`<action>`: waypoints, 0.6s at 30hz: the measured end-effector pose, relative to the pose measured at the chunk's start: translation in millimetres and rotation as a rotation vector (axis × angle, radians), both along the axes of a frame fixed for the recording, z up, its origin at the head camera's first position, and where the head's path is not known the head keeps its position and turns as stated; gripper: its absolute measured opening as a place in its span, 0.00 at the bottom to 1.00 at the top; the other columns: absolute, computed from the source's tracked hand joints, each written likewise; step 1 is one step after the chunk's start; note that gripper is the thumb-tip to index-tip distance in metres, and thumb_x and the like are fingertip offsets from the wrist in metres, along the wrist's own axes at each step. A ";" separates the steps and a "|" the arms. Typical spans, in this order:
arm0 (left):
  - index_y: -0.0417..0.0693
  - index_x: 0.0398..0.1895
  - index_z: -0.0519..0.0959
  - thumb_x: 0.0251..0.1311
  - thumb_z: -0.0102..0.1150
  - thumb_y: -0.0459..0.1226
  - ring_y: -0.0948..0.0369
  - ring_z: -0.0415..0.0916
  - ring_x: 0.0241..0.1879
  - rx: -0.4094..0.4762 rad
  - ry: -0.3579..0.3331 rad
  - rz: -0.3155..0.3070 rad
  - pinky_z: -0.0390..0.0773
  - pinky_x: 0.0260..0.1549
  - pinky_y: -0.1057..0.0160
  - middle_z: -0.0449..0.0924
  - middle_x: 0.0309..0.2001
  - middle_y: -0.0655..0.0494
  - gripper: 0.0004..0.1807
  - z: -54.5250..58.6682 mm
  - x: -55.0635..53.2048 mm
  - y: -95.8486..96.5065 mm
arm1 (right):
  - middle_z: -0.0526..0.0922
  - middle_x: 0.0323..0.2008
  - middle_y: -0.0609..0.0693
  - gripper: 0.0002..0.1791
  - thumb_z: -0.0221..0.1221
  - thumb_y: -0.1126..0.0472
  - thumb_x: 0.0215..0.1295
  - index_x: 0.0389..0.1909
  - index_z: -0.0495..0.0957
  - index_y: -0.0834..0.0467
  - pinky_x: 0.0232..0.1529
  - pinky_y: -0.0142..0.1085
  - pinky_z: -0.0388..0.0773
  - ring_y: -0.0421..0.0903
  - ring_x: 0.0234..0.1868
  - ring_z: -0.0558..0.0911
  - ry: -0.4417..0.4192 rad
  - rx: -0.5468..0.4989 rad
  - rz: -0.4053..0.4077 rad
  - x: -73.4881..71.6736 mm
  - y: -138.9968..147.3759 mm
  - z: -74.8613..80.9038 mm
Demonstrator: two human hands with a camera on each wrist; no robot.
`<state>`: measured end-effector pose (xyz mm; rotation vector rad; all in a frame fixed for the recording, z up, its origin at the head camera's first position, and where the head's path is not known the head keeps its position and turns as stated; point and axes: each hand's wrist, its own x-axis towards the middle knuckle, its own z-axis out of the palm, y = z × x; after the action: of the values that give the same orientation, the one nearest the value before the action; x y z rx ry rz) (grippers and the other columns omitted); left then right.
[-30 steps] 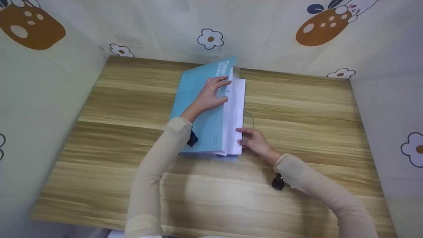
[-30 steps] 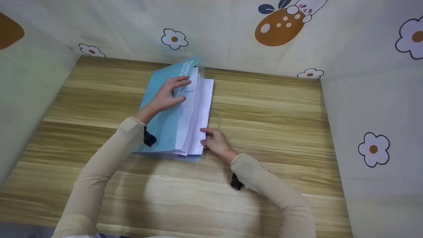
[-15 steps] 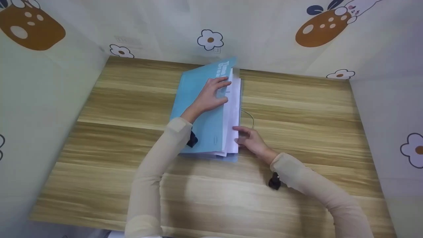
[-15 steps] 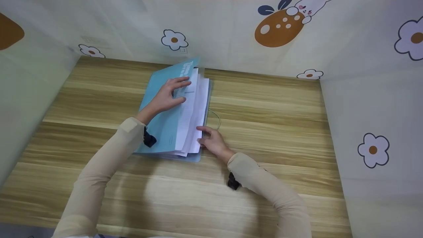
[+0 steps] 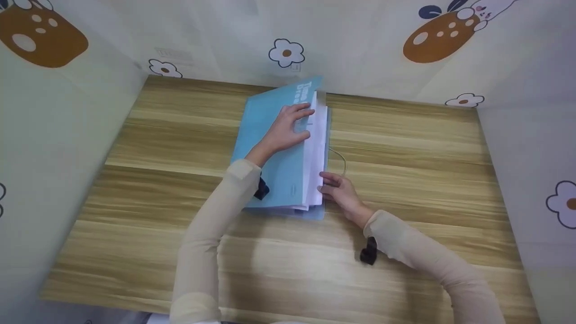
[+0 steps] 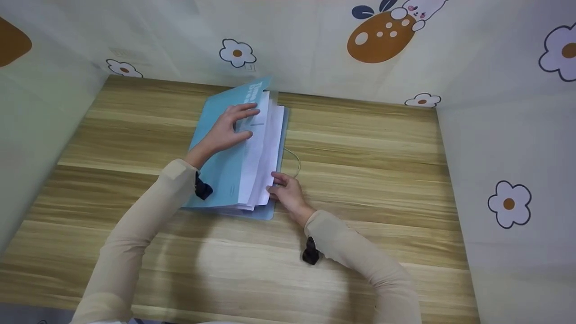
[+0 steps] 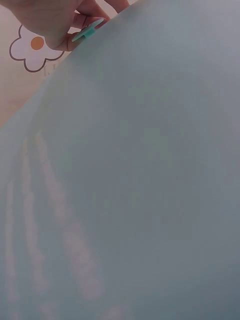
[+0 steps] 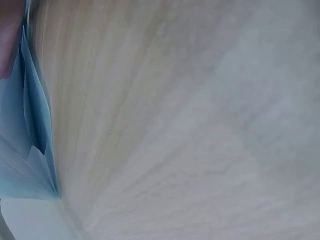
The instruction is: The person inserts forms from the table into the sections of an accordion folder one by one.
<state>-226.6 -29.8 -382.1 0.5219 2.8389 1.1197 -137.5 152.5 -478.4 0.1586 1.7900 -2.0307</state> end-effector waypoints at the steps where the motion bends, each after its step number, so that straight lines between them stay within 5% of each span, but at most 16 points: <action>1: 0.52 0.59 0.68 0.50 0.55 0.41 0.62 0.51 0.57 -0.002 0.003 0.002 0.57 0.54 0.61 0.55 0.63 0.61 0.28 0.0 0.2 -0.1 | 0.70 0.46 0.62 0.25 0.53 0.75 0.52 0.54 0.65 0.71 0.41 0.38 0.73 0.47 0.39 0.75 -0.009 -0.007 0.009 -0.4 0.2 0.0; 9: 0.52 0.59 0.68 0.50 0.54 0.41 0.62 0.51 0.58 -0.015 0.008 -0.004 0.56 0.54 0.62 0.55 0.63 0.61 0.28 -0.5 -0.4 -0.8 | 0.75 0.40 0.58 0.24 0.52 0.77 0.51 0.53 0.65 0.71 0.40 0.37 0.73 0.45 0.36 0.77 -0.025 -0.021 0.022 -3.6 0.2 0.1; 18: 0.48 0.57 0.69 0.49 0.54 0.39 0.60 0.52 0.57 0.008 0.037 -0.019 0.57 0.53 0.61 0.58 0.62 0.57 0.27 -0.1 -0.4 -0.9 | 0.77 0.33 0.54 0.29 0.52 0.78 0.51 0.56 0.60 0.65 0.37 0.36 0.74 0.45 0.32 0.77 -0.026 -0.015 -0.097 -2.3 -8.5 -0.2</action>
<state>-227.0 -30.7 -382.1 0.5748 2.8553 1.1307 -139.9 144.0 -478.6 0.2716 1.7826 -2.0982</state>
